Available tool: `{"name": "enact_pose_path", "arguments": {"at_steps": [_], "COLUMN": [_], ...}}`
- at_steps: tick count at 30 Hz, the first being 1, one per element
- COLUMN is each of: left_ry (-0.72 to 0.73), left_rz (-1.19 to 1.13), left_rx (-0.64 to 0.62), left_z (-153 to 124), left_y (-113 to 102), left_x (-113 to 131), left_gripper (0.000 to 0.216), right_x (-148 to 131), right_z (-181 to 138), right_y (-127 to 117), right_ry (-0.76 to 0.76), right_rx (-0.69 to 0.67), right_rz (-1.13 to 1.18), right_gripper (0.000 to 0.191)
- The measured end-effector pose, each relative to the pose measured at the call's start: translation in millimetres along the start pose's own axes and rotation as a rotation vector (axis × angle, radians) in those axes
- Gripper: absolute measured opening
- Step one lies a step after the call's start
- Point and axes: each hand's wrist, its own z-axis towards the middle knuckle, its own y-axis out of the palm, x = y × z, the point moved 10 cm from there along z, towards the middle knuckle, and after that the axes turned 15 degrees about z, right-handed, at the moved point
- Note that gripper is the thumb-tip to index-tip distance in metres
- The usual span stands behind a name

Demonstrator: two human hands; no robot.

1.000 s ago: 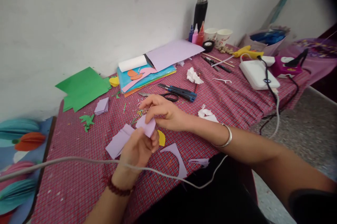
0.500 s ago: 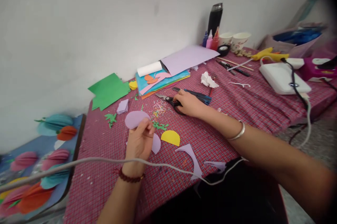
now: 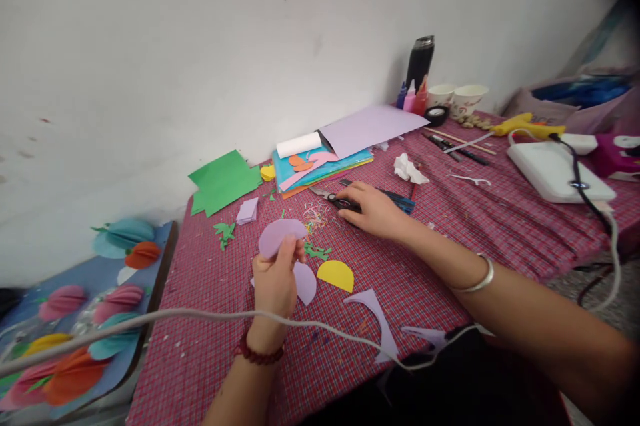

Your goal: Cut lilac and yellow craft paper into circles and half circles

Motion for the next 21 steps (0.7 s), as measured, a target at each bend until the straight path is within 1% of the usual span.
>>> {"name": "enact_pose_path", "arguments": {"at_steps": [1, 3, 4, 6, 7, 9, 11, 12, 14, 15, 16, 17, 18, 19, 20, 21], "left_ry": [0.013, 0.03, 0.039, 0.052, 0.054, 0.056, 0.069, 0.077, 0.075, 0.056, 0.024, -0.014, -0.051, -0.083, -0.107, -0.122], "left_rz": [0.058, 0.154, 0.194, 0.254, 0.278, 0.311, 0.355, 0.4, 0.507, 0.542, 0.552, 0.528, 0.472, 0.397, 0.317, 0.242], "left_rx": [-0.01, -0.061, -0.093, -0.14, -0.153, -0.167, -0.211, -0.254, -0.35, -0.379, -0.382, -0.358, -0.313, -0.261, -0.212, -0.173], "left_z": [-3, -8, -9, -11, -10, -6, -2, 0, 1, 2, 3, 5, 7, 9, 11, 13], "left_y": [2, 9, 13, 18, 19, 20, 22, 25, 31, 32, 31, 27, 22, 17, 13, 10], "left_x": [-4, -13, -18, -25, -27, -27, -21, -18, -17, -18, -20, -22, -24, -25, -25, -25], "left_gripper": [0.019, 0.02, 0.02, 0.021, 0.02, 0.019, 0.021, 0.02, 0.015, 0.015, 0.017, 0.018, 0.02, 0.021, 0.023, 0.025], "right_x": [-11, -29, -38, -50, -53, -57, -59, -60, -62, -60, -55, -46, -32, -17, -3, 11], "right_z": [-2, -7, -10, -14, -15, -17, -18, -18, -18, -17, -15, -12, -7, -3, 0, 2], "right_y": [3, 18, 23, 28, 28, 27, 28, 29, 34, 36, 34, 31, 24, 14, 8, 6], "right_ry": [-0.033, -0.041, -0.064, -0.108, -0.13, -0.165, -0.19, -0.203, -0.231, -0.232, -0.219, -0.19, -0.139, -0.086, -0.032, 0.025], "right_rx": [-0.003, -0.074, -0.094, -0.087, -0.07, -0.047, -0.065, -0.088, -0.181, -0.227, -0.246, -0.243, -0.198, -0.13, -0.098, -0.108], "right_rz": [0.2, 0.584, 0.699, 0.782, 0.776, 0.706, 0.592, 0.534, 0.459, 0.439, 0.413, 0.363, 0.279, 0.148, -0.006, -0.136], "right_gripper": [0.027, 0.028, 0.026, 0.015, 0.012, 0.014, 0.014, 0.013, 0.011, 0.009, 0.008, 0.008, 0.01, 0.013, 0.014, 0.017]}}
